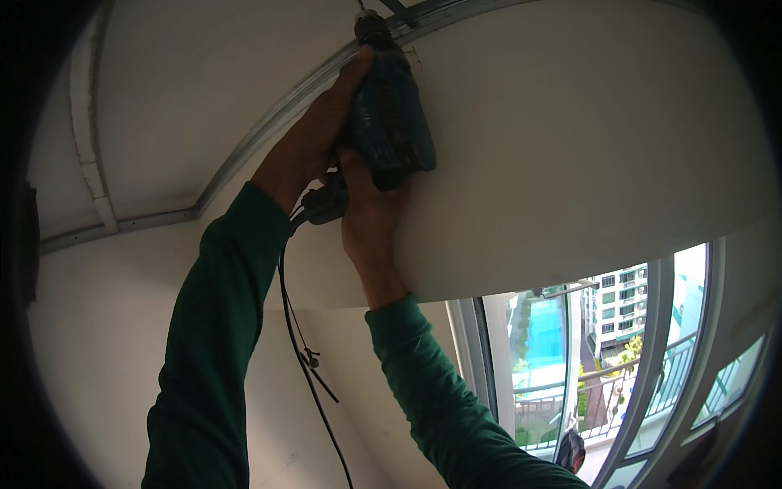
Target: The person prepares a drill with a bit, measures and marks a metal ceiling frame with a square and pencil, then uses the drill to fasten the frame to the ceiling. The person handles metal profiles, a drill, a square, and a pencil.
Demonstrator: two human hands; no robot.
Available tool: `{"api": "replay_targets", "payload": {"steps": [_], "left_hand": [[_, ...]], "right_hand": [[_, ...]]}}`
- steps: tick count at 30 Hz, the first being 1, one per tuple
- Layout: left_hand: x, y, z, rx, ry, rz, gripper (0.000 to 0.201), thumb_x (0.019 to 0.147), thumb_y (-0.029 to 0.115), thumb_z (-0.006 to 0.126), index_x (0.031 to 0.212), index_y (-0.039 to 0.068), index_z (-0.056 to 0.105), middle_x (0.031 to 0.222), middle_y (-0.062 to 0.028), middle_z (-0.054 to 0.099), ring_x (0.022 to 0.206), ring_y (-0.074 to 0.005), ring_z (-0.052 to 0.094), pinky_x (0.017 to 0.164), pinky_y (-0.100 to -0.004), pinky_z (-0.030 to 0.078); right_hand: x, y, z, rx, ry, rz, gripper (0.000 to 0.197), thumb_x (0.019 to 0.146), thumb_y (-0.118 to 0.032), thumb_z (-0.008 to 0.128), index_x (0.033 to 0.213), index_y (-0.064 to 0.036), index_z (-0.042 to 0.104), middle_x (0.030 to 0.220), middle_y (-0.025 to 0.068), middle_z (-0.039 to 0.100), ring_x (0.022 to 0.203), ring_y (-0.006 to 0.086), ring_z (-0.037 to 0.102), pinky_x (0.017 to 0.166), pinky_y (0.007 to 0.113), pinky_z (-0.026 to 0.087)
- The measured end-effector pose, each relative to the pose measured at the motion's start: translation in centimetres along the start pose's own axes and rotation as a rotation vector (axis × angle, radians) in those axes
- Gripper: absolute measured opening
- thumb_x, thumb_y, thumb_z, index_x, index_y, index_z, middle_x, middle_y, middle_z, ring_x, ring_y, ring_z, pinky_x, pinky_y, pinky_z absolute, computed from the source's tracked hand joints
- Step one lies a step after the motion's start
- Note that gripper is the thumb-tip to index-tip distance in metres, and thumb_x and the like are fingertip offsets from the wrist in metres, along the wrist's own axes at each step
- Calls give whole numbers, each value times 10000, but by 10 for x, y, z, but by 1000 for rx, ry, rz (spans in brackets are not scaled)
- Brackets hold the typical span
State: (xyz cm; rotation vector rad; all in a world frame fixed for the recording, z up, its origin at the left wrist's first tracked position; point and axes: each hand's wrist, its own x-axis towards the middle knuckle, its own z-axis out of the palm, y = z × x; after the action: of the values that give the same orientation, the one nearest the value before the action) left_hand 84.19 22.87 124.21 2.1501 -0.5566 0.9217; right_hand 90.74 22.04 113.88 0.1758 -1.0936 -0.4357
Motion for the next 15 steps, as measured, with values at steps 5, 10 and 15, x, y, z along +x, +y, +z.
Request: {"api": "replay_targets", "payload": {"steps": [5,10,15], "left_hand": [[2,-1,0,-9,-13,7,1219,790,977,503,1596,64,446,1614,-312,412,1485,-606,328,1056,-882,164],[-12,11,3,55,28,-46,1223,799,975,484,1598,50,437,1632,-324,382,1482,-623,320,1049,-891,169],[-3,5,1,48,32,-14,1226,806,972,475,1596,36,435,1633,-336,373,1477,-630,321,1041,-895,177]], "right_hand": [[2,2,-5,-7,-28,4,354,943,32,674,1280,22,566,1074,138,703,857,216,708,653,351,601],[-1,-2,0,20,-33,1,329,947,27,671,1260,21,571,1063,132,704,839,212,709,654,349,600],[1,2,0,4,-29,-1,343,948,22,672,1270,15,551,1043,126,707,834,209,711,656,350,601]]}}
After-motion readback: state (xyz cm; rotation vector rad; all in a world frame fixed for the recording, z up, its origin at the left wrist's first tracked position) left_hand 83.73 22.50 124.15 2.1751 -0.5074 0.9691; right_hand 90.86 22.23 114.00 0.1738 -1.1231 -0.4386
